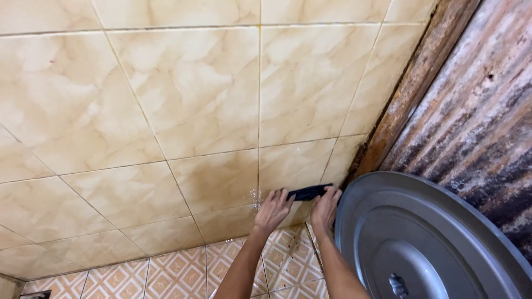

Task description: The person scoops water from a large metal tub into a blue plastic cup and pours it onto the tiled bathroom walls. They then use a black cloth to wipe the wet tiles, repeatedly dipping the cloth into the cup to rinse it while cleaning the wall surfaces.

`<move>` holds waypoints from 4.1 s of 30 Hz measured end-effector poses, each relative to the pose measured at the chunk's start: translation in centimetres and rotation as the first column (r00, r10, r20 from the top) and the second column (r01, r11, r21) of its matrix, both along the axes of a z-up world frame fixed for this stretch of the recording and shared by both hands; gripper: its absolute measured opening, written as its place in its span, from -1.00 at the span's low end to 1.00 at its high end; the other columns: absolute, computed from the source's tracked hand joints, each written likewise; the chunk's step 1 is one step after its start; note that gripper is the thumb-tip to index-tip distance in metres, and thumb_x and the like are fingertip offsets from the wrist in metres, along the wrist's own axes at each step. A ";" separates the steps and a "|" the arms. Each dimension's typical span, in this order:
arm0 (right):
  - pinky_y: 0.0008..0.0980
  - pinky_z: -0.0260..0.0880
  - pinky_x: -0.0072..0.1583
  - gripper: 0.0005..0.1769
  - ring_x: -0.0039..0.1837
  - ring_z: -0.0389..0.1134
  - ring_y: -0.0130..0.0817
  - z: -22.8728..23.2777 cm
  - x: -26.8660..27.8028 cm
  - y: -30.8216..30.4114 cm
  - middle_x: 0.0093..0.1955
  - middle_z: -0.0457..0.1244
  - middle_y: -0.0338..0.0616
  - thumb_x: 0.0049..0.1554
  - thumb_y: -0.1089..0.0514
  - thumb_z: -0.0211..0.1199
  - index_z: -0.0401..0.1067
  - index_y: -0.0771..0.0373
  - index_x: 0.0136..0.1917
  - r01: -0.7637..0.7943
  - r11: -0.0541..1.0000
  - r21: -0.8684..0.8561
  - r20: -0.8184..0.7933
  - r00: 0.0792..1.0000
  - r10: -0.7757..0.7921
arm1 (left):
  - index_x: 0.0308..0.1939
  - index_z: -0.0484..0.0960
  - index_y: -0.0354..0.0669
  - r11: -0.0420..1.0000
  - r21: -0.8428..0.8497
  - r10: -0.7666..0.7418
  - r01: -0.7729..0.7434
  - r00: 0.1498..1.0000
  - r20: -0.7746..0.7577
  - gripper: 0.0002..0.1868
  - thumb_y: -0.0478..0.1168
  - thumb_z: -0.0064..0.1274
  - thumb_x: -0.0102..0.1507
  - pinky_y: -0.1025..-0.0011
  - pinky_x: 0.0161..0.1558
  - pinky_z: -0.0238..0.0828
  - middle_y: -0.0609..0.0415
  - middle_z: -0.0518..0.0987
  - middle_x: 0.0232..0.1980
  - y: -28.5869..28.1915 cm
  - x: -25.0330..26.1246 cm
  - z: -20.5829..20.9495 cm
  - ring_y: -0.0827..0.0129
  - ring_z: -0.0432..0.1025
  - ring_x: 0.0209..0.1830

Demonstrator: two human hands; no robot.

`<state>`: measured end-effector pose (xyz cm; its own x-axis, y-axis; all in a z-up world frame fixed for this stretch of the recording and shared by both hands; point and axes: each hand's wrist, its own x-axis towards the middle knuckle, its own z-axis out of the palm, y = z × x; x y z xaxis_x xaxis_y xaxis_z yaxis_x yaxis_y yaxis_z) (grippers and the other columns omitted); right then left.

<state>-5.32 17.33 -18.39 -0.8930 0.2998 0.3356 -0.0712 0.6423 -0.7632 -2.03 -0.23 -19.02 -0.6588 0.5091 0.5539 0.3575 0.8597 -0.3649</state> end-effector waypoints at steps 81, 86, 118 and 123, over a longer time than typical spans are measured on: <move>-0.45 0.43 -0.11 -0.95 -0.10 0.41 -0.42 12.4 18.4 -48.9 -0.08 0.30 -0.46 0.19 0.09 0.39 0.56 -0.11 -0.10 -0.131 0.814 0.565 -0.730 0.382 0.568 | -0.01 0.64 0.39 0.749 0.524 0.653 -0.405 0.585 -0.481 -0.79 -0.16 0.04 0.38 0.47 -0.26 0.42 0.29 0.42 -0.19 -51.0 26.3 13.6 0.44 0.50 -0.22; -0.37 0.39 -0.14 -0.99 -0.07 0.40 -0.37 6.1 19.3 -49.4 -0.05 0.28 -0.38 0.21 0.10 0.29 0.50 -0.03 -0.07 -0.204 0.641 0.740 -0.567 0.322 0.758 | -0.08 0.64 0.40 0.752 0.450 0.643 -0.481 0.686 -0.341 -0.81 -0.17 0.06 0.35 0.48 -0.25 0.45 0.29 0.42 -0.21 -52.5 28.9 8.1 0.44 0.51 -0.25; -0.37 0.44 -0.17 -0.92 -0.15 0.42 -0.41 7.5 22.6 -53.6 -0.07 0.26 -0.49 0.18 0.11 0.29 0.45 -0.10 -0.06 -0.266 0.561 0.784 -0.409 0.459 0.789 | 0.08 0.63 0.18 0.517 0.760 0.569 -0.393 0.821 0.037 -0.76 -0.27 0.06 0.38 0.34 -0.04 0.63 0.21 0.58 -0.05 -55.6 32.0 8.0 0.33 0.55 0.01; -0.35 0.40 -0.17 -0.88 -0.12 0.42 -0.37 16.6 22.9 -54.3 -0.06 0.28 -0.46 0.21 0.08 0.30 0.51 -0.17 0.02 -0.212 0.713 0.668 -0.599 0.415 0.685 | -0.01 0.70 0.35 0.458 0.823 0.700 -0.337 0.707 -0.100 -0.83 -0.09 0.06 0.38 0.38 -0.15 0.66 0.40 0.61 -0.14 -56.6 29.6 13.1 0.45 0.56 -0.07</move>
